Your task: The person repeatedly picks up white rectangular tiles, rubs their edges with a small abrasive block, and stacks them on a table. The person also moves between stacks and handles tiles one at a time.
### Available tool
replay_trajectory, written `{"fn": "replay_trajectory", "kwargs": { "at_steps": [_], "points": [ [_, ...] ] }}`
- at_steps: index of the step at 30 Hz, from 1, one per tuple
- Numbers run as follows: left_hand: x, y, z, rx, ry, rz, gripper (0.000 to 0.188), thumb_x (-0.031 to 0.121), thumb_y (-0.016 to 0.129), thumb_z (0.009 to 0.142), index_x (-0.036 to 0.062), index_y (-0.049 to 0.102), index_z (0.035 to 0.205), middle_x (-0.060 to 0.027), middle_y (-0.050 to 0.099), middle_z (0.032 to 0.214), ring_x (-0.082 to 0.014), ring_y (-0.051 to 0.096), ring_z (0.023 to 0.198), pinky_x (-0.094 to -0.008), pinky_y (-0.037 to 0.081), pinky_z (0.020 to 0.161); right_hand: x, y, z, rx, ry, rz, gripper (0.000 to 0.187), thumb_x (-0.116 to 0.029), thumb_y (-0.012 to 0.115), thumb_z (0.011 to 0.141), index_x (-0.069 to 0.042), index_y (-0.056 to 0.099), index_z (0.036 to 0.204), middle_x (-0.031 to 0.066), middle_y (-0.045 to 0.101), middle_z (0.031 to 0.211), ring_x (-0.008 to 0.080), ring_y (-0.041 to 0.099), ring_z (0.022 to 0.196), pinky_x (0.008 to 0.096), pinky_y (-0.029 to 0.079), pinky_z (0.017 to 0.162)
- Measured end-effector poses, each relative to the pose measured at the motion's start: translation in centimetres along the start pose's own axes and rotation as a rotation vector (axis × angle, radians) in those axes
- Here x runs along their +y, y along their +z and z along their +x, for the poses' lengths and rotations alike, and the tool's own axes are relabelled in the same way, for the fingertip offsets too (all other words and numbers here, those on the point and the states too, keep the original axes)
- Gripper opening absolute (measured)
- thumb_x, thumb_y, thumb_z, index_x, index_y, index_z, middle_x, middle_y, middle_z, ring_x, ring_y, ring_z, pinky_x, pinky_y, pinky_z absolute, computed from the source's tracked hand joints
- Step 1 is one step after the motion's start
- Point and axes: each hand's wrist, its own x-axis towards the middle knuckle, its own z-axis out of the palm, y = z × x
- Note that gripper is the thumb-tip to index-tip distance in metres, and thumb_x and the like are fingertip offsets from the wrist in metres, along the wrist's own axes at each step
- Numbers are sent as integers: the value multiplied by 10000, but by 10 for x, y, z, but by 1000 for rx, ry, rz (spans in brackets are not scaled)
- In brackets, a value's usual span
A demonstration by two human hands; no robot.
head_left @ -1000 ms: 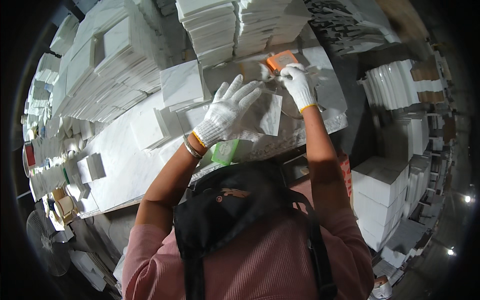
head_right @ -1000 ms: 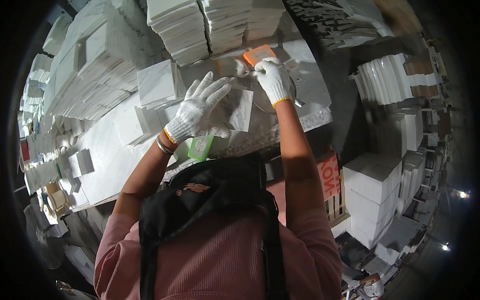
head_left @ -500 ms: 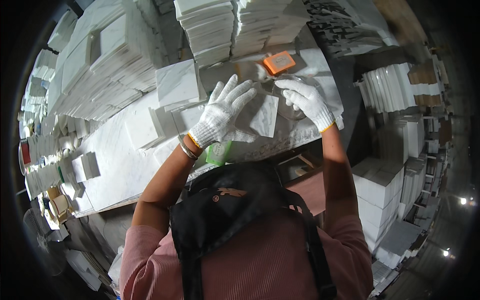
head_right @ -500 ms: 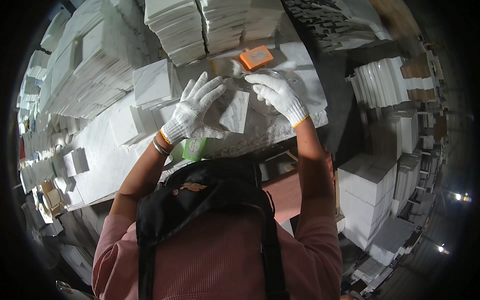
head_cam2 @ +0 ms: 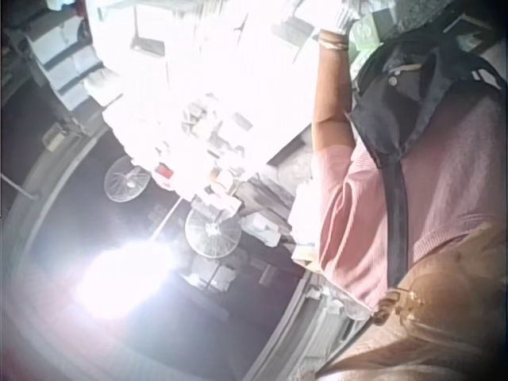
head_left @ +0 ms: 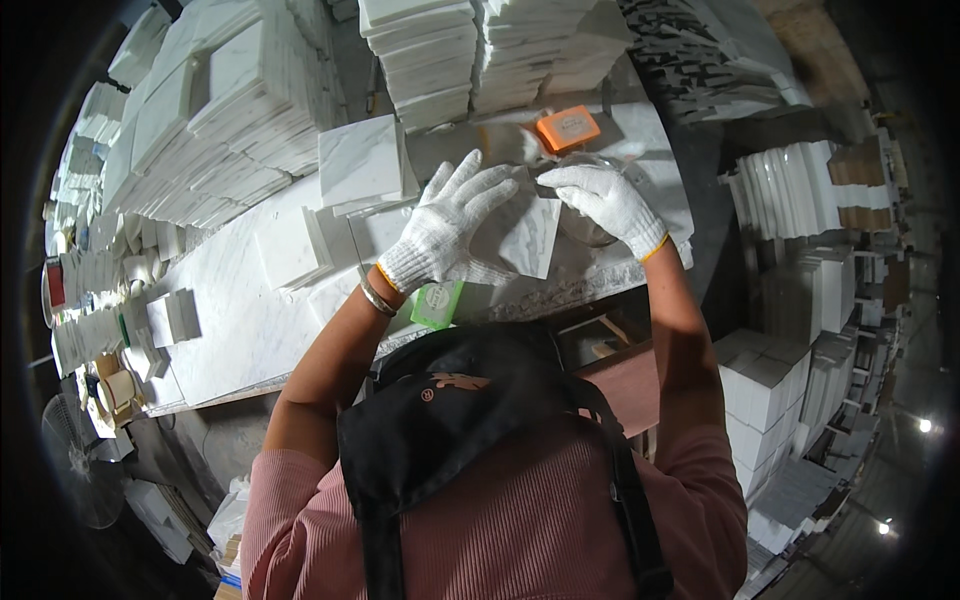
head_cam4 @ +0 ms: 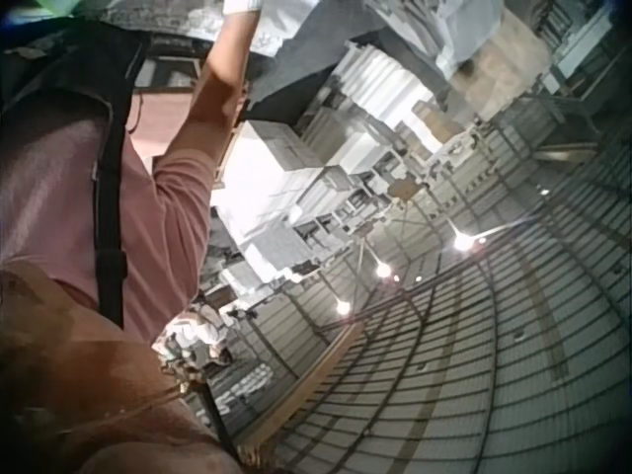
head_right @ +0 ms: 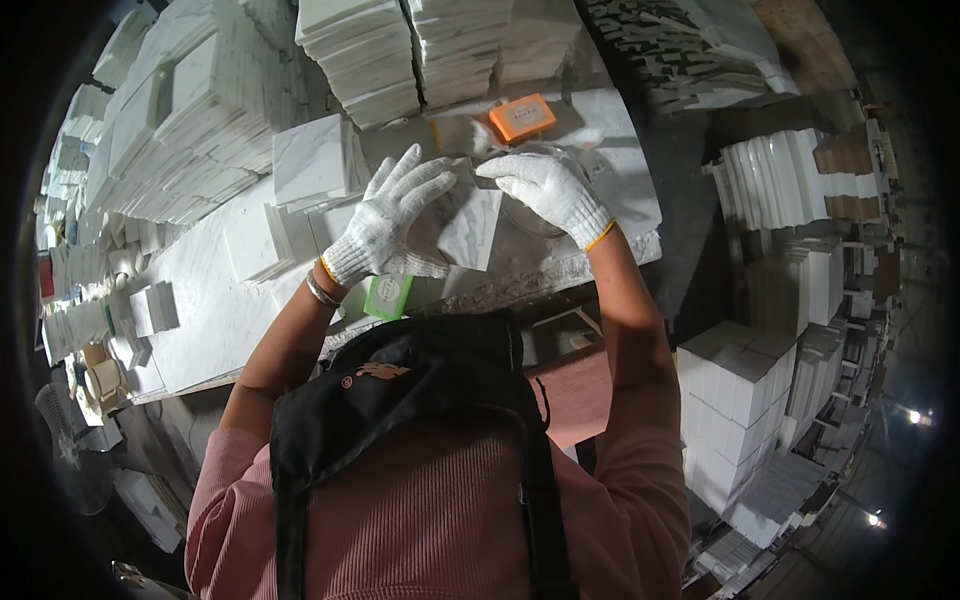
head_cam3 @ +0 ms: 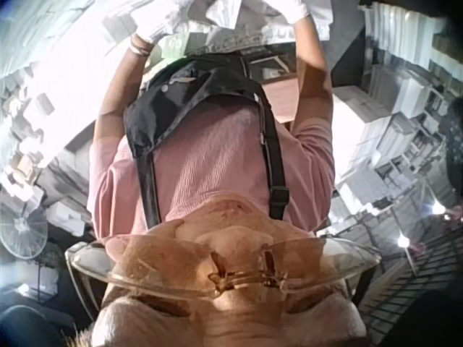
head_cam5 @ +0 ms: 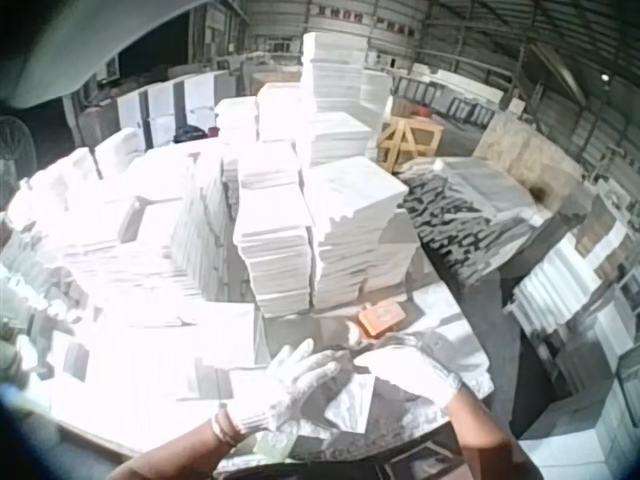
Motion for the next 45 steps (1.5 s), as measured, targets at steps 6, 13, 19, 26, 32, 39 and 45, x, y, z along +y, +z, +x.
{"fn": "replay_trajectory", "kwargs": {
  "at_steps": [6,13,19,26,32,39,45],
  "points": [
    [-1,0,0,1,9,-1,1102,638,809,533,139,416,1434,-121,447,1426,-389,316,1396,-596,247,1123,-2,15,-12,84,41,164,295,-34,558,927,-4,640,1209,94,678,1153,156,629,1022,273,513,880],
    [-5,5,-3,17,14,50,1118,690,776,541,124,413,1435,-143,461,1398,-382,323,1393,-594,246,1125,-43,37,-40,259,203,269,317,-113,521,968,-29,623,1255,61,681,1154,94,632,947,224,516,801],
    [-7,7,-2,1,24,50,1127,704,766,548,121,402,1441,-145,442,1412,-391,314,1393,-603,245,1122,-53,54,-59,365,335,398,312,-95,539,950,-85,649,1242,34,690,1096,55,595,806,191,477,649],
    [-2,4,3,-6,42,59,1126,705,763,557,110,400,1442,-146,423,1435,-399,300,1399,-604,240,1124,-17,45,-26,435,138,193,268,-115,589,939,-30,659,1183,96,709,1082,131,677,918,257,539,786],
    [-3,1,-1,-34,19,77,1125,699,762,563,107,399,1447,-133,413,1461,-400,275,1418,-597,230,1128,-65,66,-73,247,247,160,269,-72,550,951,-1,647,1191,110,707,1071,142,666,911,265,534,783],
    [8,-23,8,-74,48,152,1154,698,761,564,54,376,1440,-168,357,1501,-440,251,1415,-624,216,1116,-84,80,-121,509,586,728,422,-141,590,942,-72,537,1356,71,660,1109,111,634,838,244,519,704],
    [23,-15,9,-94,195,303,1150,591,843,531,42,374,1426,-206,409,1434,-437,353,1343,-634,258,1084,-110,159,-108,574,617,214,301,-137,451,962,-159,621,1210,111,675,1022,275,669,948,379,503,799]
  ]
}}
